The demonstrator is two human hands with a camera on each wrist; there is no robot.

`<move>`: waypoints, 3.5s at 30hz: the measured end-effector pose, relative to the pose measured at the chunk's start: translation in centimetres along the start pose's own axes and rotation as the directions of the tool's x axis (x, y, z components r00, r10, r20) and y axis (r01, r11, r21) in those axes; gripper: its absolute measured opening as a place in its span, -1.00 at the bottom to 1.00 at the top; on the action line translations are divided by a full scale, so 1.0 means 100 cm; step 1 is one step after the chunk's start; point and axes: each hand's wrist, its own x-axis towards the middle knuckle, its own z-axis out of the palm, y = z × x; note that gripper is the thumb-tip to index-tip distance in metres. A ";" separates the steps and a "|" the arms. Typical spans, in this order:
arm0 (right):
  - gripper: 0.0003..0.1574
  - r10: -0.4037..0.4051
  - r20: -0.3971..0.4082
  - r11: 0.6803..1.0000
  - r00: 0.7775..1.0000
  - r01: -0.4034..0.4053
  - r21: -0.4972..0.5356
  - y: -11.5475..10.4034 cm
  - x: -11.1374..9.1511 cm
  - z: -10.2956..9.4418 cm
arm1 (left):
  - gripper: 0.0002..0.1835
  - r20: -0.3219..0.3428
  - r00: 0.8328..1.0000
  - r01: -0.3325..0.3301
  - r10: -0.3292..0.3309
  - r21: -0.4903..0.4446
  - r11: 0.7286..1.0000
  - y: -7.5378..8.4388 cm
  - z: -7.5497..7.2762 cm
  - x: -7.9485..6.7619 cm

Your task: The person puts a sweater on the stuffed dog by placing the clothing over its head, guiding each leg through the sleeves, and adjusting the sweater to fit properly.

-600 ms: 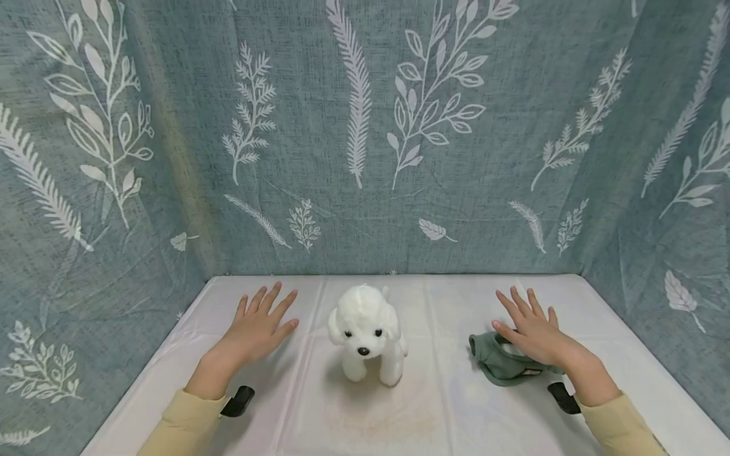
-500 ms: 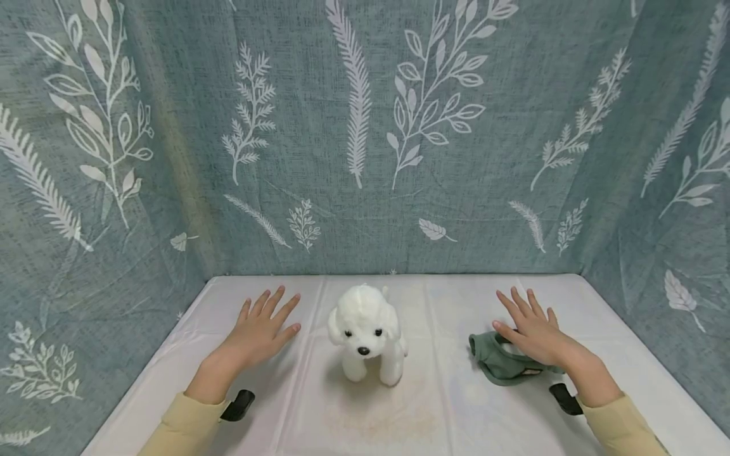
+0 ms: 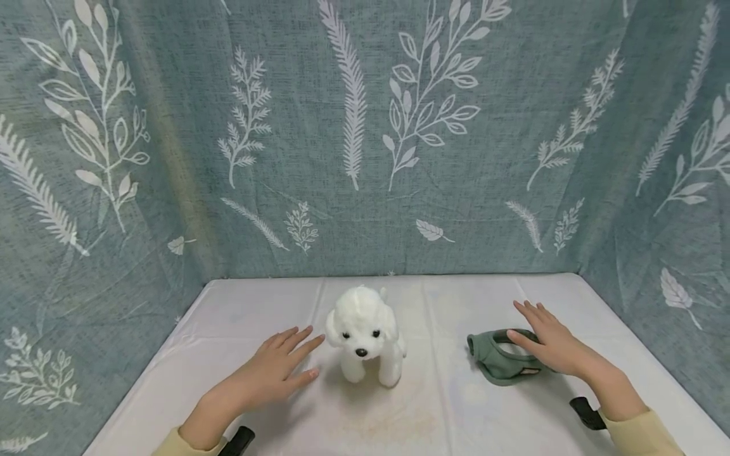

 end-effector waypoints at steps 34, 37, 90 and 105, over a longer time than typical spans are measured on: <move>-0.21 -0.023 0.007 0.995 1.000 0.023 0.093 0.052 -0.031 -0.006 | -0.46 0.021 0.888 -0.458 0.459 -0.029 0.889 0.165 0.063 0.156; -0.24 -0.024 0.000 0.995 1.000 0.024 0.101 0.052 -0.031 -0.005 | -0.48 0.008 0.903 -0.428 0.429 -0.040 0.903 0.169 0.067 0.171; -0.74 -0.224 -0.418 0.929 0.880 0.322 0.180 -0.079 -0.013 -0.040 | -0.90 -0.646 0.754 -0.378 0.114 -0.286 0.881 0.165 -0.018 0.113; -0.74 -0.250 -0.457 0.884 0.854 0.394 0.252 -0.155 0.042 -0.022 | -0.88 -0.738 0.673 -0.256 0.054 -0.163 0.953 0.102 -0.065 0.069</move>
